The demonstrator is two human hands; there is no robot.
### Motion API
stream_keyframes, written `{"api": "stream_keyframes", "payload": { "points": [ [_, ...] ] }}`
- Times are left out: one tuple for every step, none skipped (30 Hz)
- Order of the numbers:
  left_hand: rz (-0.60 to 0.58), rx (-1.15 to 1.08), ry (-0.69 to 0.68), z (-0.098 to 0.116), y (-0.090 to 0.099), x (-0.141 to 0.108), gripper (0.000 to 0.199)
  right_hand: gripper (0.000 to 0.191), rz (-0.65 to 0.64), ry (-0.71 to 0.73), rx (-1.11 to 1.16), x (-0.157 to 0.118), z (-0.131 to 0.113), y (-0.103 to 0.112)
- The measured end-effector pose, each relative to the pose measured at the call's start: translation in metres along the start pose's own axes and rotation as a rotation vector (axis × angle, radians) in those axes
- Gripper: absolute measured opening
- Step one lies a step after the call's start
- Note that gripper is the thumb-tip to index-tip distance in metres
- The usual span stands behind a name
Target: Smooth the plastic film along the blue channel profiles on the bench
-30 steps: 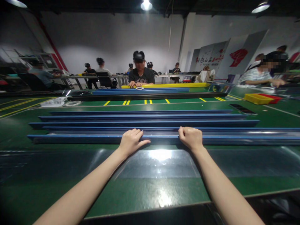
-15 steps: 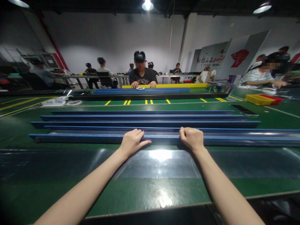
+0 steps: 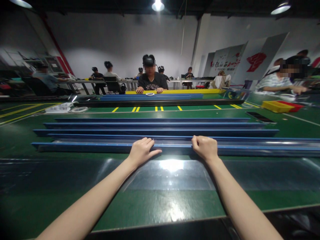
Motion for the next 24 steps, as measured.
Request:
{"api": "stream_keyframes", "payload": {
  "points": [
    [-0.001,0.000,0.000,0.0000,-0.0002,0.0000,0.041,0.045,0.000,0.002,0.004,0.0001,-0.0002,0.0000],
    [-0.002,0.000,0.001,0.0000,-0.0003,0.0000,0.041,0.045,-0.001,0.003,0.007,0.0001,-0.0003,-0.0001],
    [-0.003,0.000,0.001,-0.0001,-0.0005,0.0000,0.041,0.045,-0.001,0.003,0.008,0.0002,-0.0004,-0.0002],
    [-0.004,0.000,0.002,-0.0002,-0.0007,0.0000,0.042,0.045,-0.002,0.003,0.009,0.0003,-0.0004,-0.0004],
    [-0.006,0.000,0.004,-0.0004,-0.0008,0.0000,0.042,0.044,-0.003,0.003,0.008,0.0003,-0.0005,-0.0007],
    [-0.007,0.000,0.005,-0.0006,-0.0010,-0.0001,0.042,0.044,-0.003,0.001,0.008,0.0004,-0.0004,-0.0009],
    [-0.009,0.000,0.004,-0.0006,-0.0011,-0.0001,0.041,0.044,-0.004,0.000,0.009,0.0004,-0.0004,-0.0009],
    [-0.011,0.001,0.005,-0.0007,-0.0011,-0.0001,0.041,0.044,-0.004,0.000,0.010,0.0004,-0.0004,-0.0009],
    [-0.011,0.003,0.005,-0.0008,-0.0011,-0.0001,0.041,0.044,-0.006,0.000,0.011,0.0003,-0.0005,-0.0009],
    [-0.013,0.004,0.006,-0.0009,-0.0011,-0.0001,0.041,0.044,-0.007,0.001,0.012,0.0003,-0.0006,-0.0007],
    [-0.014,0.005,0.007,-0.0010,-0.0012,-0.0001,0.041,0.044,-0.009,0.002,0.013,0.0002,-0.0007,-0.0006],
    [-0.016,0.006,0.008,-0.0011,-0.0013,-0.0001,0.041,0.044,-0.011,0.002,0.013,0.0001,-0.0008,-0.0005],
    [-0.018,0.006,0.008,-0.0011,-0.0016,-0.0001,0.041,0.045,-0.014,0.003,0.013,0.0001,-0.0008,-0.0004],
    [-0.020,0.006,0.008,-0.0010,-0.0018,0.0000,0.041,0.045,-0.015,0.002,0.012,0.0001,-0.0007,-0.0003],
    [-0.021,0.006,0.008,-0.0009,-0.0021,0.0000,0.041,0.045,-0.017,0.001,0.012,0.0001,-0.0006,-0.0002],
    [-0.022,0.005,0.007,-0.0009,-0.0024,0.0000,0.041,0.045,-0.019,0.000,0.011,0.0001,-0.0006,-0.0002],
    [-0.022,0.005,0.008,-0.0009,-0.0025,0.0001,0.040,0.045,-0.020,0.000,0.010,0.0002,-0.0006,-0.0003],
    [-0.022,0.004,0.008,-0.0009,-0.0026,0.0001,0.040,0.045,-0.021,0.000,0.009,0.0002,-0.0007,-0.0004],
    [-0.020,0.004,0.008,-0.0009,-0.0026,0.0000,0.040,0.045,-0.022,0.000,0.010,0.0003,-0.0007,-0.0004],
    [-0.018,0.003,0.007,-0.0009,-0.0025,0.0000,0.040,0.045,-0.023,-0.001,0.011,0.0003,-0.0008,-0.0005],
    [-0.016,0.003,0.006,-0.0008,-0.0024,-0.0001,0.040,0.045,-0.023,-0.001,0.012,0.0003,-0.0009,-0.0004],
    [-0.014,0.003,0.005,-0.0007,-0.0022,-0.0001,0.040,0.045,-0.022,-0.001,0.014,0.0004,-0.0010,-0.0004],
    [-0.012,0.002,0.004,-0.0007,-0.0022,-0.0002,0.040,0.045,-0.021,-0.001,0.015,0.0004,-0.0010,-0.0003],
    [-0.012,0.001,0.004,-0.0008,-0.0022,-0.0002,0.040,0.045,-0.021,0.000,0.016,0.0004,-0.0012,-0.0003]
  ]
}}
Point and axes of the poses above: each hand's wrist, its own x-axis towards the middle knuckle, its own y-axis out of the back of the hand, z = x × y, the point moved 10 cm from there along x, towards the middle knuckle, and after that the axes turned 3 degrees about -z, right-handed, at the moved point
